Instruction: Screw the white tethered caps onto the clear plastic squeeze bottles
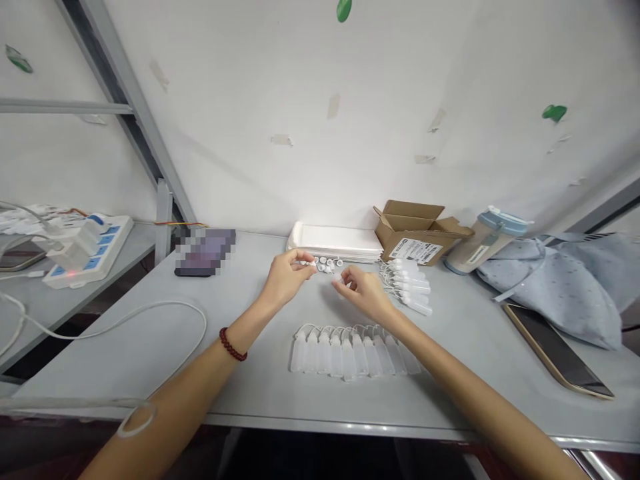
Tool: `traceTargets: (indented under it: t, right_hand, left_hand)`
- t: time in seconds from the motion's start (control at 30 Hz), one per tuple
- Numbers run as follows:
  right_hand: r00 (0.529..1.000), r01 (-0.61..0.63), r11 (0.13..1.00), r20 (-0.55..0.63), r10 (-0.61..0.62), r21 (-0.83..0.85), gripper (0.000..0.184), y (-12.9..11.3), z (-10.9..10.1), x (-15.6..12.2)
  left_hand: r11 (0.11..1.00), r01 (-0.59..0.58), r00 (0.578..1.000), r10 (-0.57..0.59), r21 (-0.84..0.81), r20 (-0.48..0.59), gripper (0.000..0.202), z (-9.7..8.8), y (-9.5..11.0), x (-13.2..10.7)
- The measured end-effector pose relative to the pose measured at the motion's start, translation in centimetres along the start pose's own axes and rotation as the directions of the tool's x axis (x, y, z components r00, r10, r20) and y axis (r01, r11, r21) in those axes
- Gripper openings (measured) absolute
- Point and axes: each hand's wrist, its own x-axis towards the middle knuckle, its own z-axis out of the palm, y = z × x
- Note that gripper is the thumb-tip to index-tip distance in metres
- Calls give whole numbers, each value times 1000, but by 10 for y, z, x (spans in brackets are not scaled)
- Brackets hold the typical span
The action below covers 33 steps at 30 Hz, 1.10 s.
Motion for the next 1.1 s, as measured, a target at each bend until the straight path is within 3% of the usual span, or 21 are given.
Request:
traceTargets:
  t: [0.17,0.3,0.43,0.6,0.8,0.93,1.1]
  right_hand:
    - [980,76,994,-176,-88,-73,20,22,-10,-14]
    - [956,120,990,-259,-137,-80,23,26,-11,-17]
    - [950,147,969,-244,-194,-199,22,22,-6,-19]
    - [957,145,921,-186,-224,-360,21,17,1,-22]
    - [939,211,866,-153,-309,-454,24,14,4,-24]
    - [913,273,833,-143,-381,-481,24,14,3,-26]
    - [913,275,849,-155,-378,-451,24,14,1,-26]
  left_hand:
    - [1000,-9,994,9,7,105,20,11,-3,-8]
    - [999,-35,986,30,25,163,19,18,2,-18]
    - [998,-49,980,53,-25,193,19,26,10,-27]
    - [989,-123,989,130,-85,75,22,34,16,-33]
    - [982,-188,981,189,-18,50,20,39,13,-35]
    - [983,-168,985,163,76,60,17,37,8,-33]
    - [992,-103,986,92,72,140,22,29,1,-27]
